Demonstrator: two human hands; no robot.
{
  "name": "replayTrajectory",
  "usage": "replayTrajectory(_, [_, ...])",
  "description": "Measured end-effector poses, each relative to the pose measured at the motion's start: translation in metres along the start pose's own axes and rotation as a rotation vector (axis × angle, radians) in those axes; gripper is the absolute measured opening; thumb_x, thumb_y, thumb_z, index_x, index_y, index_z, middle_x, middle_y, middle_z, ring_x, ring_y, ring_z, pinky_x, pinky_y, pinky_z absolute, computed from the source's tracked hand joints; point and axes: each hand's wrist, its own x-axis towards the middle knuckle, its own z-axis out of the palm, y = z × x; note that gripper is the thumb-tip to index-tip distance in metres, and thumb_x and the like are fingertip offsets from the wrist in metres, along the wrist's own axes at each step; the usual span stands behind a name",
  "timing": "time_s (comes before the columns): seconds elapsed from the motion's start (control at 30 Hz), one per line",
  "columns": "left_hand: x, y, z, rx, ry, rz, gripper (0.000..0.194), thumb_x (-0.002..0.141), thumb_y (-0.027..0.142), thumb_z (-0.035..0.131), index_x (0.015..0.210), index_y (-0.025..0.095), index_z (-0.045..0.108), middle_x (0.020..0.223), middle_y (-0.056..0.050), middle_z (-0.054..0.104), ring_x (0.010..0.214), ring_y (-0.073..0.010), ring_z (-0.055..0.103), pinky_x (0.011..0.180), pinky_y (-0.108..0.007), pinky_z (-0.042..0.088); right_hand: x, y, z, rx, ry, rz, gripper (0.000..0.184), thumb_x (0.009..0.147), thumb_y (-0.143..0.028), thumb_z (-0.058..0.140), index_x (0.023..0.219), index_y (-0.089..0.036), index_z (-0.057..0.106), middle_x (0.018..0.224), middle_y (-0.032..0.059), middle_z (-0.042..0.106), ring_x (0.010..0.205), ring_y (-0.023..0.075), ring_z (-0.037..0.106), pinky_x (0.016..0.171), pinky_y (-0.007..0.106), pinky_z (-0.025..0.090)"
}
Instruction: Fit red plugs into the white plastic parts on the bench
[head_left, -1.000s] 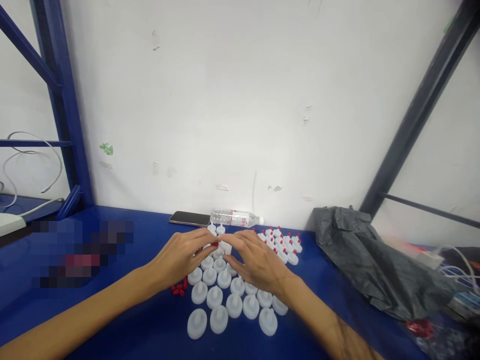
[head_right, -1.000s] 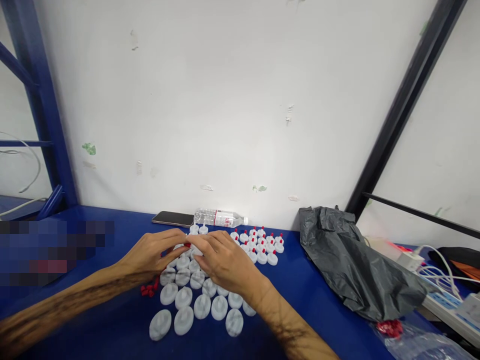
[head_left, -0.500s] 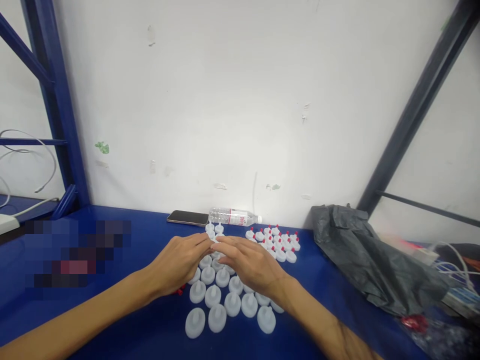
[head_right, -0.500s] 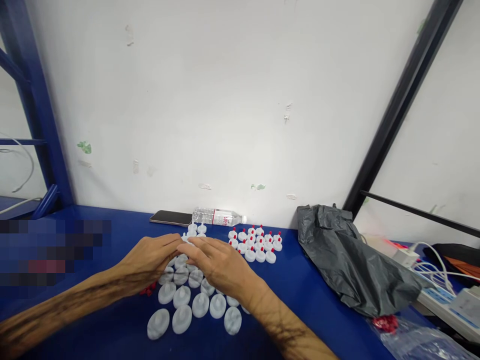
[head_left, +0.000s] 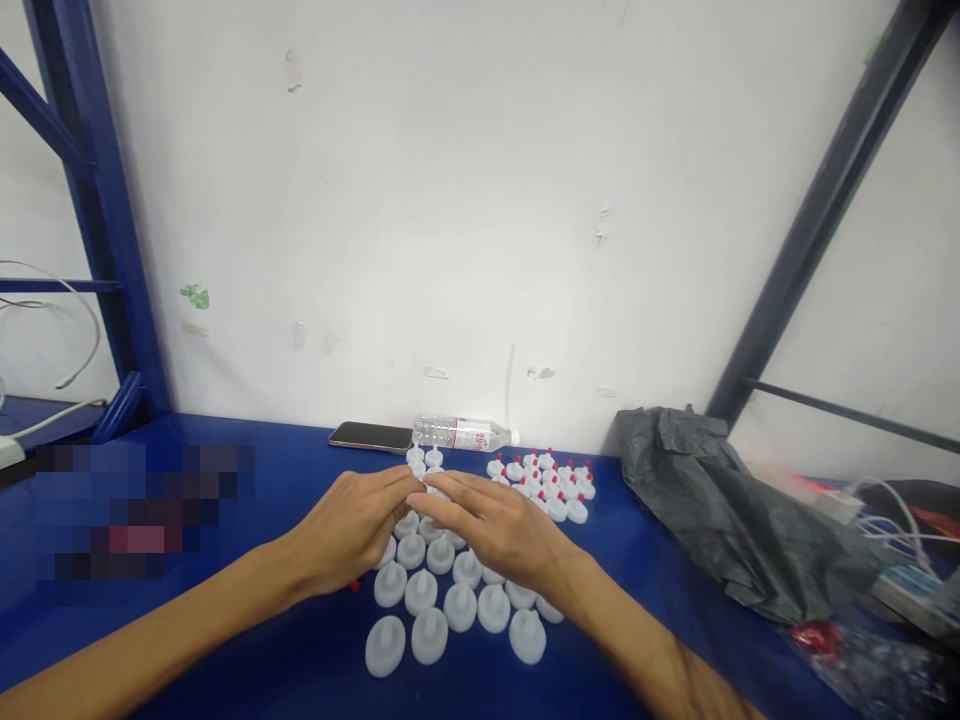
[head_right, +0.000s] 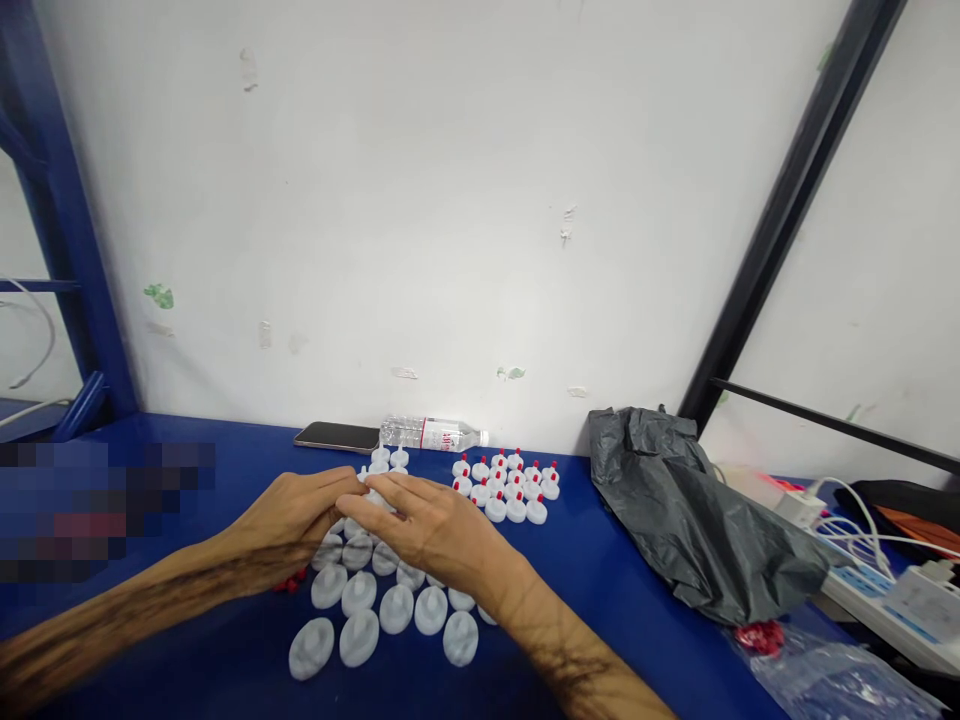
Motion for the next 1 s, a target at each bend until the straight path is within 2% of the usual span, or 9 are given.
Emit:
replayTrajectory(0.1, [0.008, 0.002, -0.010, 0.104, 0.019, 0.045, 0.038, 0.124, 0.018, 0.052, 0.128, 0.027, 0.089, 0.095, -0.004, 0.086, 0.076, -0.0245, 0.079, 0.068, -0.035, 0.059, -0.001, 0.009, 0.001, -0.050, -0.027, 0.002, 0.067, 0.115, 0.005, 0.063, 0.167, -0.031, 0.083, 0.155, 0.0105, 0.095, 0.141, 0.0286, 0.094, 0.121, 0.040, 0.082])
replayTrajectory(0.2, [0.012, -0.003, -0.020, 0.195, 0.035, 0.072, 0.040, 0.126, 0.018, 0.051, 0.129, 0.025, 0.090, 0.102, -0.006, 0.091, 0.085, -0.0252, 0.086, 0.075, -0.036, 0.059, -0.008, 0.022, 0.000, -0.068, -0.110, 0.090, 0.066, 0.112, 0.001, 0.068, 0.165, -0.035, 0.082, 0.151, 0.0113, 0.092, 0.123, 0.0281, 0.095, 0.106, 0.038, 0.084])
replayTrajectory(0.3, [0.014, -0.017, -0.031, 0.272, 0.019, -0.039, 0.039, 0.126, 0.022, 0.050, 0.113, 0.024, 0.088, 0.100, -0.007, 0.092, 0.086, -0.0261, 0.084, 0.076, -0.037, 0.054, -0.019, 0.038, -0.001, -0.055, -0.139, 0.238, 0.055, 0.112, 0.000, 0.069, 0.155, -0.031, 0.085, 0.151, 0.0141, 0.087, 0.099, 0.0264, 0.092, 0.086, 0.039, 0.084])
replayTrajectory(0.37, [0.016, -0.027, -0.040, 0.319, -0.071, -0.174, 0.039, 0.125, 0.024, 0.052, 0.103, 0.024, 0.084, 0.098, -0.008, 0.091, 0.087, -0.0270, 0.082, 0.076, -0.037, 0.048, -0.025, 0.048, -0.001, -0.059, -0.140, 0.324, 0.052, 0.113, 0.001, 0.066, 0.152, -0.026, 0.085, 0.151, 0.0158, 0.086, 0.094, 0.0270, 0.091, 0.082, 0.043, 0.084])
replayTrajectory(0.53, [0.022, -0.041, -0.060, 0.303, -0.258, -0.441, 0.034, 0.121, 0.024, 0.057, 0.089, 0.026, 0.069, 0.095, -0.010, 0.086, 0.086, -0.0299, 0.076, 0.077, -0.038, 0.033, -0.037, 0.064, 0.004, -0.083, -0.069, 0.316, 0.042, 0.118, -0.009, 0.071, 0.153, -0.022, 0.091, 0.144, 0.0214, 0.094, 0.130, 0.0424, 0.095, 0.117, 0.059, 0.082])
replayTrajectory(0.67, [0.024, -0.046, -0.065, 0.233, -0.311, -0.487, 0.035, 0.114, 0.022, 0.061, 0.080, 0.028, 0.058, 0.082, -0.007, 0.076, 0.077, -0.0285, 0.065, 0.077, -0.040, 0.026, -0.046, 0.068, 0.012, -0.084, -0.133, 0.292, 0.039, 0.121, -0.016, 0.072, 0.152, -0.028, 0.093, 0.149, 0.0147, 0.098, 0.144, 0.0382, 0.093, 0.130, 0.066, 0.076])
replayTrajectory(0.77, [0.024, -0.051, -0.067, 0.142, -0.370, -0.517, 0.036, 0.107, 0.026, 0.066, 0.073, 0.029, 0.053, 0.072, -0.002, 0.067, 0.071, -0.0253, 0.056, 0.076, -0.039, 0.027, -0.049, 0.067, 0.016, -0.064, -0.184, 0.274, 0.036, 0.125, -0.020, 0.069, 0.150, -0.030, 0.093, 0.145, 0.0107, 0.100, 0.146, 0.0352, 0.093, 0.131, 0.068, 0.075])
replayTrajectory(0.83, [0.024, -0.054, -0.069, 0.065, -0.421, -0.544, 0.035, 0.102, 0.033, 0.070, 0.071, 0.028, 0.056, 0.069, -0.001, 0.064, 0.070, -0.0238, 0.055, 0.074, -0.037, 0.031, -0.049, 0.066, 0.017, -0.035, -0.206, 0.280, 0.033, 0.127, -0.023, 0.069, 0.146, -0.031, 0.095, 0.141, 0.0100, 0.101, 0.144, 0.0351, 0.094, 0.130, 0.067, 0.075])
replayTrajectory(1.0, [0.019, -0.063, -0.073, -0.157, -0.618, -0.616, 0.022, 0.085, 0.048, 0.080, 0.084, 0.025, 0.079, 0.070, 0.001, 0.073, 0.071, -0.0241, 0.065, 0.070, -0.032, 0.045, -0.044, 0.064, 0.011, -0.023, -0.276, 0.354, 0.032, 0.131, -0.027, 0.065, 0.137, -0.028, 0.097, 0.136, 0.0107, 0.101, 0.143, 0.0379, 0.092, 0.132, 0.071, 0.071])
